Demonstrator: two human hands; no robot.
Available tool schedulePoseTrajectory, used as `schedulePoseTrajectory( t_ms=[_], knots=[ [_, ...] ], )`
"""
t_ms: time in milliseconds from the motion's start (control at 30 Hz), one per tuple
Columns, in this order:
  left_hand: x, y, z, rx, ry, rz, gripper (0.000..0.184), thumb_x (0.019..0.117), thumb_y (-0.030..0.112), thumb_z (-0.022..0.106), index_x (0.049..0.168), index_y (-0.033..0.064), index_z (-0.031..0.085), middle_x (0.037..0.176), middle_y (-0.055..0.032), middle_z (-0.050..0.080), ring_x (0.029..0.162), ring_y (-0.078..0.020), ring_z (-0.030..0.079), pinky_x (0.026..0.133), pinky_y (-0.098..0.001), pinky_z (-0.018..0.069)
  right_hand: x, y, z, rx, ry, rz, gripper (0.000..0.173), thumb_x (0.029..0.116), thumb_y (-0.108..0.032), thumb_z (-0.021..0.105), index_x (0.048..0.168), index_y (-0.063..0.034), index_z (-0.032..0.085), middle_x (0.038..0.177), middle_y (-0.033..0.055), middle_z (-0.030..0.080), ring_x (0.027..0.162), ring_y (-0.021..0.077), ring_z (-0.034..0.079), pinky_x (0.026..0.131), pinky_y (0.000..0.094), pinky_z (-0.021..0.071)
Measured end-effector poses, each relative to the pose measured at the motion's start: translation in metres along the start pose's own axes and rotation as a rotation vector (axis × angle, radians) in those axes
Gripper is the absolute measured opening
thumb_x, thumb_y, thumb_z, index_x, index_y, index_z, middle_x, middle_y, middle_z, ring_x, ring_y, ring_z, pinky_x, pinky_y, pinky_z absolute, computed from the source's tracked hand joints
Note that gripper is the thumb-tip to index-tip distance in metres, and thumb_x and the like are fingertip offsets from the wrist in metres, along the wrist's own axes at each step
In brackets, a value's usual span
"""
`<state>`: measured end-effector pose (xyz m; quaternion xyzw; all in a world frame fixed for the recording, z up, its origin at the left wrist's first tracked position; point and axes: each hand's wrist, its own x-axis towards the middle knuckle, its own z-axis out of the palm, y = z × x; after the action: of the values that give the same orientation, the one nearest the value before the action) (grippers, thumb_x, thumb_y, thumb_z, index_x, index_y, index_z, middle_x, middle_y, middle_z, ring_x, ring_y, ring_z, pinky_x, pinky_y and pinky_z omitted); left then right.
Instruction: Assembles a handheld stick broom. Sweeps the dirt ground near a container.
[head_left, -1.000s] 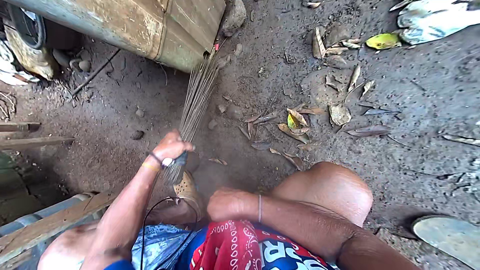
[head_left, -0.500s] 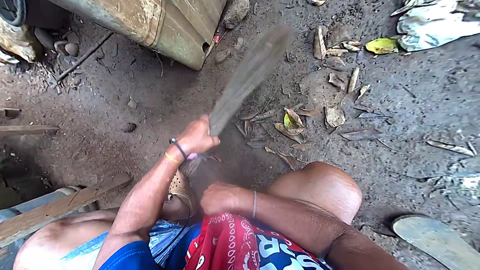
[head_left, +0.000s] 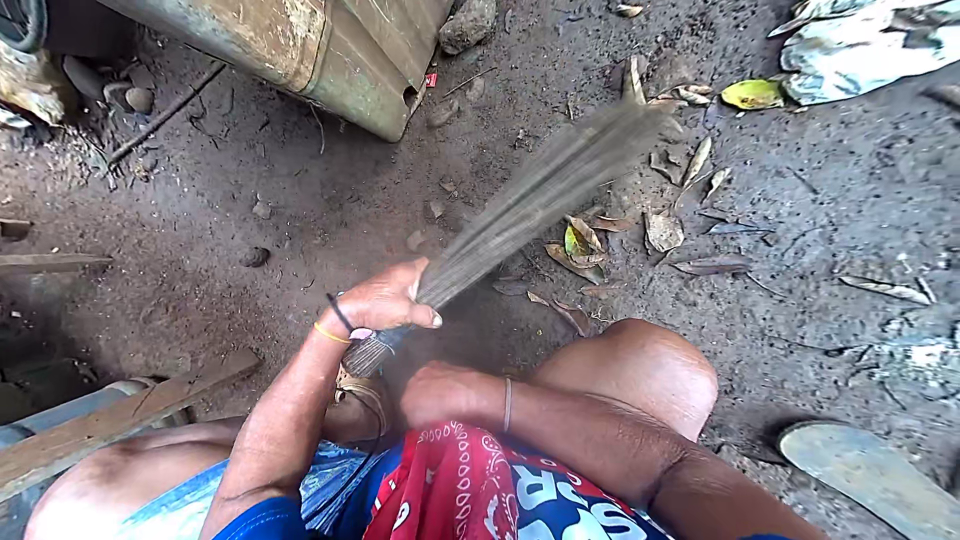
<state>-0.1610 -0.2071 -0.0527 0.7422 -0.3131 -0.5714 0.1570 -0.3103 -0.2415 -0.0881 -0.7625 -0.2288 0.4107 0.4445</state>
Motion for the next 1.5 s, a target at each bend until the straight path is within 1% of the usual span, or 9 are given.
schedulePoseTrajectory(
  t_ms=[233, 367, 500, 733, 967, 1200, 1300, 1400, 1500],
  knots=[
    [0.092, -0.016, 0.0, -0.277, 0.352, -0.232, 0.036, 0.0842, 0.008, 0.077, 0.114, -0.0035, 0.06, 0.086, -0.0154, 0.069, 0.069, -0.024, 0.069, 0.065, -0.0413, 0.0602, -0.001, 0.0, 0.005, -0.01, 0.068, -0.034, 0.032, 0.1035, -0.02, 0.056, 0.094, 0.0091, 0.067, 0.103, 0.0288, 0.068, 0.105, 0.0481, 0.065, 0.085, 0.0679, 0.0483],
    [0.083, 0.036, 0.034, 0.106, -0.076, -0.133, 0.062, 0.0817, 0.008, 0.079, 0.135, -0.0036, 0.05, 0.113, -0.0189, 0.066, 0.099, -0.0268, 0.068, 0.09, -0.0471, 0.0563, 0.001, 0.004, 0.004, 0.017, 0.079, -0.032, 0.033, 0.1034, -0.021, 0.056, 0.096, 0.0095, 0.068, 0.105, 0.0298, 0.068, 0.107, 0.0491, 0.064, 0.086, 0.0692, 0.0478],
    [0.056, 0.071, 0.027, 0.202, -0.277, 0.059, 0.059, 0.0833, 0.01, 0.08, 0.134, -0.0015, 0.053, 0.11, -0.0153, 0.067, 0.094, -0.0206, 0.067, 0.086, -0.0414, 0.0562, -0.005, 0.005, -0.002, 0.012, 0.074, -0.041, 0.033, 0.1049, -0.02, 0.054, 0.1, 0.0098, 0.068, 0.109, 0.0304, 0.068, 0.111, 0.049, 0.063, 0.089, 0.0682, 0.047],
    [0.099, 0.091, -0.036, -0.224, 0.195, 0.184, 0.074, 0.0804, 0.001, 0.071, 0.147, 0.0022, 0.037, 0.097, -0.0121, 0.068, 0.07, -0.0173, 0.069, 0.064, -0.0352, 0.0618, -0.015, 0.01, 0.0, 0.028, 0.175, -0.048, 0.031, 0.1046, -0.018, 0.054, 0.097, 0.009, 0.068, 0.103, 0.029, 0.069, 0.104, 0.0481, 0.065, 0.084, 0.0665, 0.0483],
    [0.225, 0.132, 0.011, 0.147, 0.325, -0.133, 0.045, 0.0782, 0.013, 0.081, 0.112, -0.0104, 0.063, 0.103, -0.0247, 0.068, 0.093, -0.035, 0.067, 0.082, -0.056, 0.0549, -0.017, 0.013, 0.001, 0.078, 0.229, -0.097, 0.033, 0.1022, -0.02, 0.062, 0.115, 0.0096, 0.068, 0.119, 0.031, 0.067, 0.118, 0.0477, 0.061, 0.096, 0.0662, 0.0454],
    [0.153, 0.125, 0.015, 0.197, -0.198, 0.175, 0.066, 0.077, 0.003, 0.074, 0.139, 0.004, 0.051, 0.104, -0.0131, 0.067, 0.085, -0.0191, 0.066, 0.078, -0.0387, 0.0567, -0.065, -0.008, -0.021, 0.037, 0.168, -0.035, 0.03, 0.1062, -0.008, 0.047, 0.125, 0.0077, 0.064, 0.126, 0.0286, 0.065, 0.122, 0.0441, 0.061, 0.099, 0.0595, 0.0462],
    [0.136, 0.121, -0.002, 0.052, -0.06, 0.221, 0.085, 0.0733, -0.003, 0.075, 0.151, 0.005, 0.04, 0.118, -0.0181, 0.066, 0.095, -0.0234, 0.068, 0.084, -0.0419, 0.0582, -0.104, -0.031, -0.04, 0.11, 0.094, 0.082, 0.037, 0.1093, -0.005, 0.037, 0.139, 0.008, 0.054, 0.141, 0.0283, 0.057, 0.135, 0.0408, 0.053, 0.111, 0.0527, 0.0402],
    [0.169, 0.117, -0.005, -0.208, 0.189, 0.211, 0.107, 0.0748, -0.01, 0.072, 0.163, 0.0114, 0.016, 0.117, -0.0235, 0.063, 0.076, -0.0272, 0.069, 0.067, -0.0438, 0.0617, -0.029, 0.009, 0.005, 0.155, 0.263, -0.024, 0.031, 0.1055, -0.016, 0.052, 0.111, 0.0106, 0.067, 0.114, 0.0318, 0.067, 0.112, 0.0486, 0.063, 0.09, 0.0659, 0.0468],
    [0.214, 0.125, 0.019, -0.225, 0.344, 0.079, 0.113, 0.0726, -0.006, 0.076, 0.164, 0.0064, 0.011, 0.136, -0.0285, 0.056, 0.106, -0.0379, 0.067, 0.088, -0.0532, 0.0586, -0.038, 0.003, 0.004, 0.315, 0.241, 0.047, 0.04, 0.1039, -0.017, 0.06, 0.134, 0.0093, 0.059, 0.138, 0.0296, 0.059, 0.133, 0.0443, 0.054, 0.11, 0.0598, 0.0391]
  ],
)
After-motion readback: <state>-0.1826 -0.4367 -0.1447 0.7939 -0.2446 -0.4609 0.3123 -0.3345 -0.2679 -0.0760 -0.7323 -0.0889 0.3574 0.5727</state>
